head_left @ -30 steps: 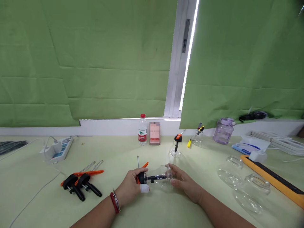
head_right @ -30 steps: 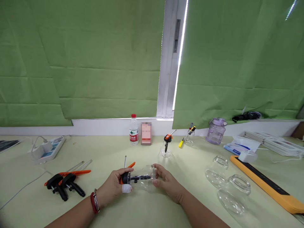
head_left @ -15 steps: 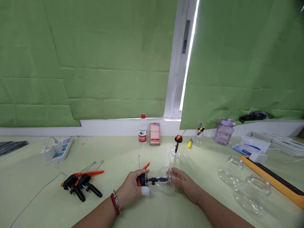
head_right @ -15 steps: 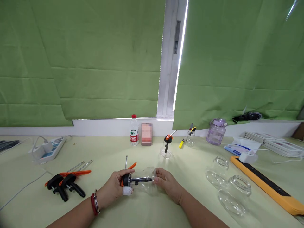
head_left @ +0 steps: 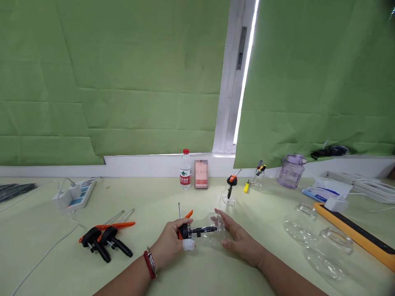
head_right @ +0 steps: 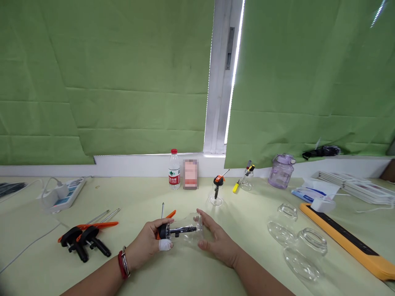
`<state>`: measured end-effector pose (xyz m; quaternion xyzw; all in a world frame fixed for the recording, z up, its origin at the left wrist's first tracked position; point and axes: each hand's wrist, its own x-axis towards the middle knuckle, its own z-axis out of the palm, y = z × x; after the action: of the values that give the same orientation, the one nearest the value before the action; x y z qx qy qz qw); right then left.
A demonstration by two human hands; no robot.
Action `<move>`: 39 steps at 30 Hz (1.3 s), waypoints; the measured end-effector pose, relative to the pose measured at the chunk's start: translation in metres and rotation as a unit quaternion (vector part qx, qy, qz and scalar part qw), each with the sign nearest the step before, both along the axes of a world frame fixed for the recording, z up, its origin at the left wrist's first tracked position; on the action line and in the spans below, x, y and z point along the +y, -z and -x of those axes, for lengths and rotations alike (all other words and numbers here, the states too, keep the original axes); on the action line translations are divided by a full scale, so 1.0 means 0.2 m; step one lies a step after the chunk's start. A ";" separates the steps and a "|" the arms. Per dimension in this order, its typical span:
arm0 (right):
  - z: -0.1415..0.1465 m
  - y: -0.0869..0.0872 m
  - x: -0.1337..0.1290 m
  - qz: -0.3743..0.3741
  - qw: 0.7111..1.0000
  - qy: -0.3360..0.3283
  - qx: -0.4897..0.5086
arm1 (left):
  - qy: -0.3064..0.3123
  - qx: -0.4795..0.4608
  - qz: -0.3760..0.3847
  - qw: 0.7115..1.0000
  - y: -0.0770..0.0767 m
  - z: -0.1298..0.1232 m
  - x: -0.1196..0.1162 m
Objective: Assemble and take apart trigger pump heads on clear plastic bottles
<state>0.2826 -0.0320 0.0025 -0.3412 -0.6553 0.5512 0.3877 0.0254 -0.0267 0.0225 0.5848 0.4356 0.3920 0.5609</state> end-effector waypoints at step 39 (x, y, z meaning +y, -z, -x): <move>0.01 0.00 0.00 0.023 1.000 0.001 0.004 | 0.020 0.021 -0.025 0.999 0.07 0.00 0.01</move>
<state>0.2808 -0.0313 0.0035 -0.3484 -0.6402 0.5675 0.3830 0.0249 -0.0246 0.0086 0.6157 0.4256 0.3787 0.5444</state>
